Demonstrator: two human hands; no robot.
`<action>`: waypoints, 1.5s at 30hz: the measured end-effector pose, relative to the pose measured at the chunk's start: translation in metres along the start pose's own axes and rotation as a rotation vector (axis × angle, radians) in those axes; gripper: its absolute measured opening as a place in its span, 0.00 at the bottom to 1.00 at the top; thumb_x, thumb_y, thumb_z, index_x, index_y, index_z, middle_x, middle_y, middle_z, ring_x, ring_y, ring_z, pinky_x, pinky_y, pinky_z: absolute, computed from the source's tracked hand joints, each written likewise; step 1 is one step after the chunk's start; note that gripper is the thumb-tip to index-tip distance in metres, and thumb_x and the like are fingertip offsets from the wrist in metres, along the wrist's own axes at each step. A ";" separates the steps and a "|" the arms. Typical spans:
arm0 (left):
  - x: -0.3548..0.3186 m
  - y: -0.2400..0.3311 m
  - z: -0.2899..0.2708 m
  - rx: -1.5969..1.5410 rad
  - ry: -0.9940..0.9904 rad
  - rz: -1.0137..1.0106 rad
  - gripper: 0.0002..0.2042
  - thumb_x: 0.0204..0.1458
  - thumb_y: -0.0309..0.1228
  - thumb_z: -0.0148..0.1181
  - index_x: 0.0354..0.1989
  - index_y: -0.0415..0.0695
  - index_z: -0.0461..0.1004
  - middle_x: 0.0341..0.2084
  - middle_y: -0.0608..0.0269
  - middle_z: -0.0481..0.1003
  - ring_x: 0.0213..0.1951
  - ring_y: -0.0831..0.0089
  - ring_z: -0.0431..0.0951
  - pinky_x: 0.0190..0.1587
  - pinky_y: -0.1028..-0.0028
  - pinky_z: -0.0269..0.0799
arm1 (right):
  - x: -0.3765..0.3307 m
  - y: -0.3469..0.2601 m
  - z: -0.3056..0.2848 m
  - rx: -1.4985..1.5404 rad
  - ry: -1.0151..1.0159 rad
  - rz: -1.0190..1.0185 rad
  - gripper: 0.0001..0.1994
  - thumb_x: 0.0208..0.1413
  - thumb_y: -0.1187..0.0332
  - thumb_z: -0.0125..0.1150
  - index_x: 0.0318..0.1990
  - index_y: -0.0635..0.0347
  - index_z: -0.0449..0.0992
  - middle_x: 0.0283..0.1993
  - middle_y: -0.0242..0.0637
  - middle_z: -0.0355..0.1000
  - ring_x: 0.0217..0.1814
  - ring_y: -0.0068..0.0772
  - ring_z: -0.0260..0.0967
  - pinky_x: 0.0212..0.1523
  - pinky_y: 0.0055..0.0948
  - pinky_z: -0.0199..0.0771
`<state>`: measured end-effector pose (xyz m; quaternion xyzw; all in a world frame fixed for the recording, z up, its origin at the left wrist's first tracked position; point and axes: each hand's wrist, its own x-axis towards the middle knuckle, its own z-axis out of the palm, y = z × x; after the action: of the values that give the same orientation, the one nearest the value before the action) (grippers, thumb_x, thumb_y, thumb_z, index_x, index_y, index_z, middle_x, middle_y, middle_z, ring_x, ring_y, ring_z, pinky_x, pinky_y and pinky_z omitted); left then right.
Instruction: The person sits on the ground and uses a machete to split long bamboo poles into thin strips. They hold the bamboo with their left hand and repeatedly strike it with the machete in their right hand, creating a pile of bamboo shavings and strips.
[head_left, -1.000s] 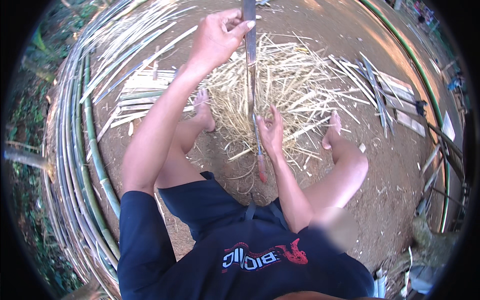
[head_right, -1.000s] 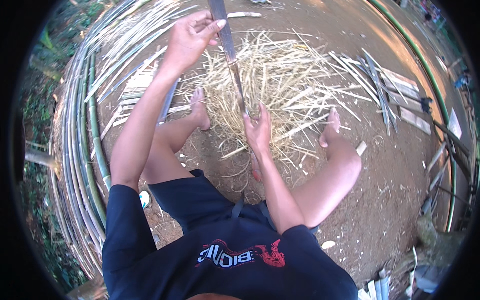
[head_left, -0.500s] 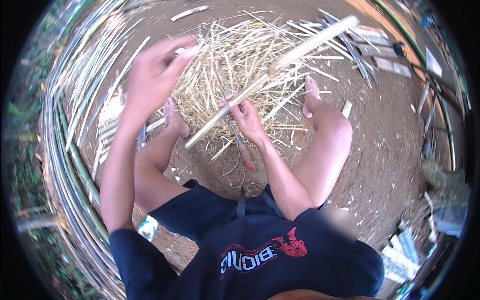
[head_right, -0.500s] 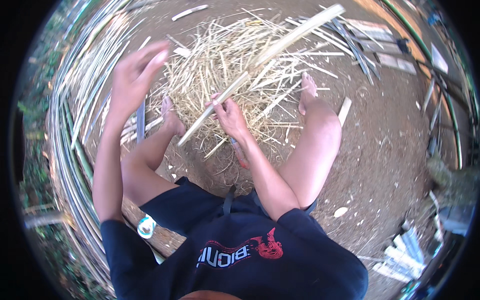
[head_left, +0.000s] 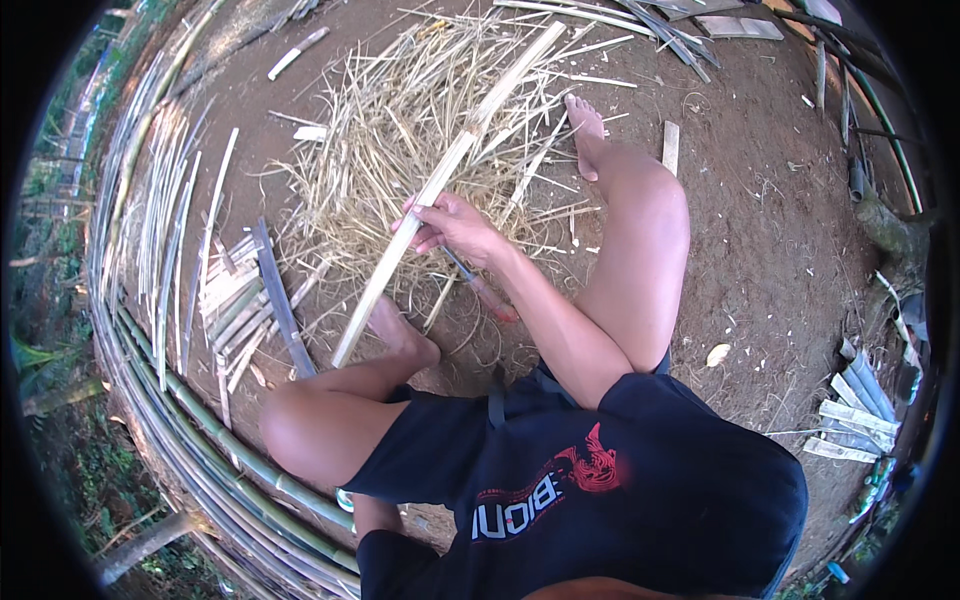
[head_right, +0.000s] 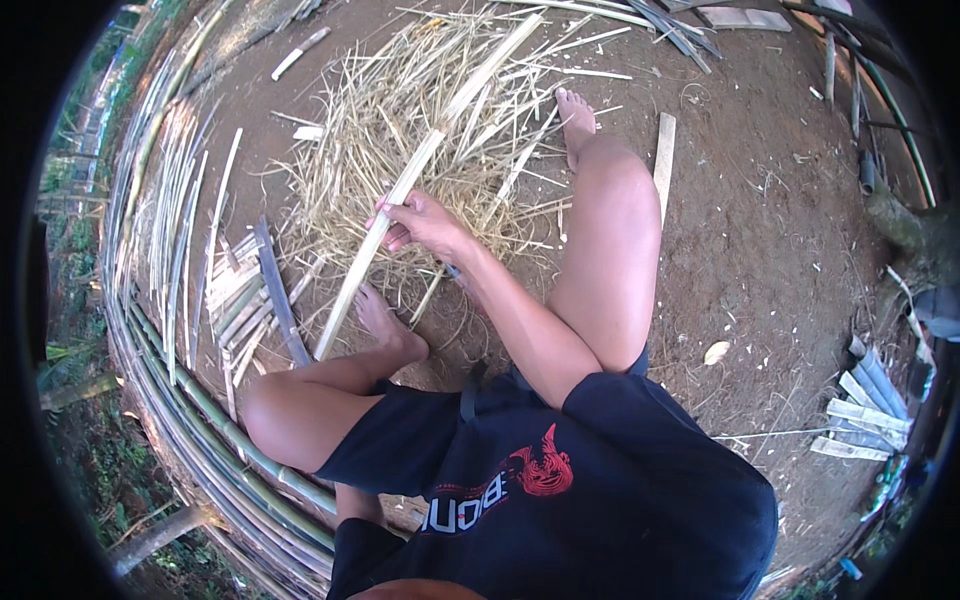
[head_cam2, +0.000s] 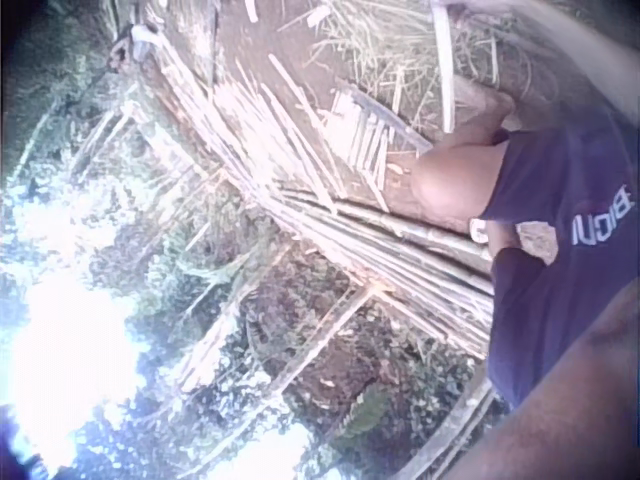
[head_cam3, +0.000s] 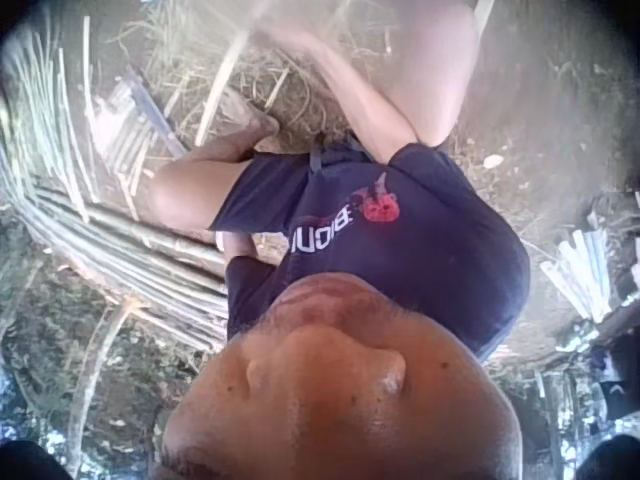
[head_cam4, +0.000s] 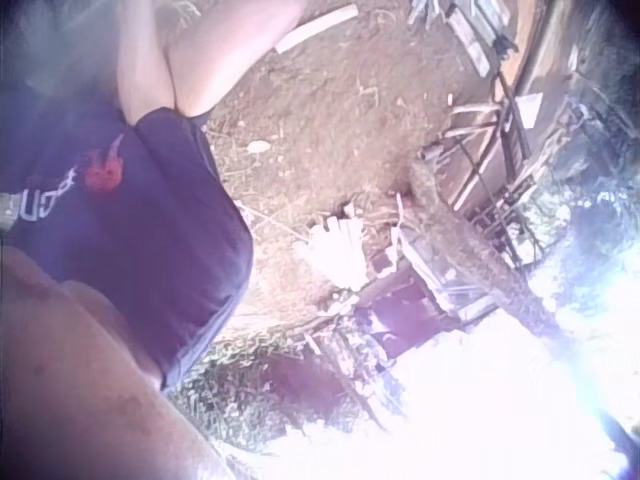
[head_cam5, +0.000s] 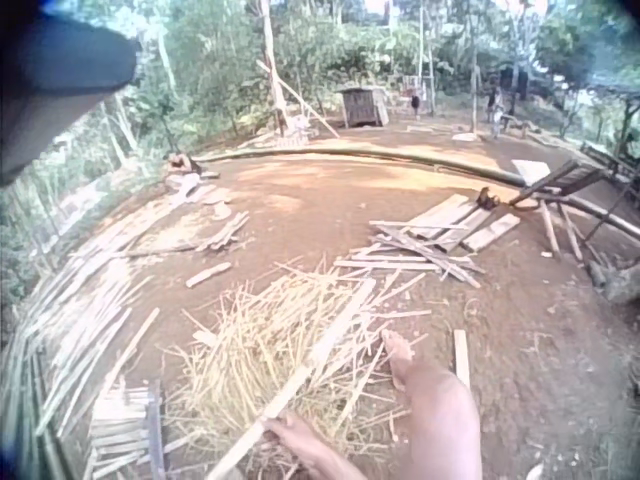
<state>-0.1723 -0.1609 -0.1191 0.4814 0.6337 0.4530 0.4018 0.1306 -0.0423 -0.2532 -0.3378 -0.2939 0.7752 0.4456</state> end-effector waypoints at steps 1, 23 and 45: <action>-0.006 -0.002 0.007 -0.052 -0.012 0.032 0.28 0.57 0.50 0.54 0.56 0.38 0.68 0.49 0.51 0.73 0.46 0.71 0.74 0.46 0.72 0.70 | -0.002 0.005 -0.003 0.013 0.021 0.022 0.12 0.65 0.69 0.48 0.52 0.67 0.66 0.44 0.49 0.76 0.35 0.30 0.77 0.33 0.22 0.82; -0.017 -0.001 -0.018 -0.353 -0.050 0.227 0.41 0.52 0.52 0.62 0.67 0.38 0.54 0.60 0.43 0.63 0.37 0.76 0.71 0.36 0.78 0.68 | -0.002 0.048 0.058 0.611 -0.202 0.237 0.13 0.62 0.64 0.55 0.49 0.61 0.72 0.39 0.41 0.78 0.36 0.35 0.79 0.33 0.30 0.79; 0.059 0.169 -0.027 -0.271 -0.289 0.663 0.19 0.59 0.44 0.54 0.51 0.43 0.70 0.42 0.59 0.73 0.47 0.68 0.69 0.46 0.72 0.65 | -0.038 0.193 -0.054 -1.508 0.360 0.281 0.27 0.51 0.60 0.64 0.55 0.61 0.63 0.50 0.54 0.68 0.54 0.50 0.69 0.59 0.43 0.67</action>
<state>-0.1686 -0.0869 0.0461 0.6615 0.3150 0.5653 0.3790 0.0923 -0.1510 -0.4210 -0.7032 -0.6184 0.3491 0.0350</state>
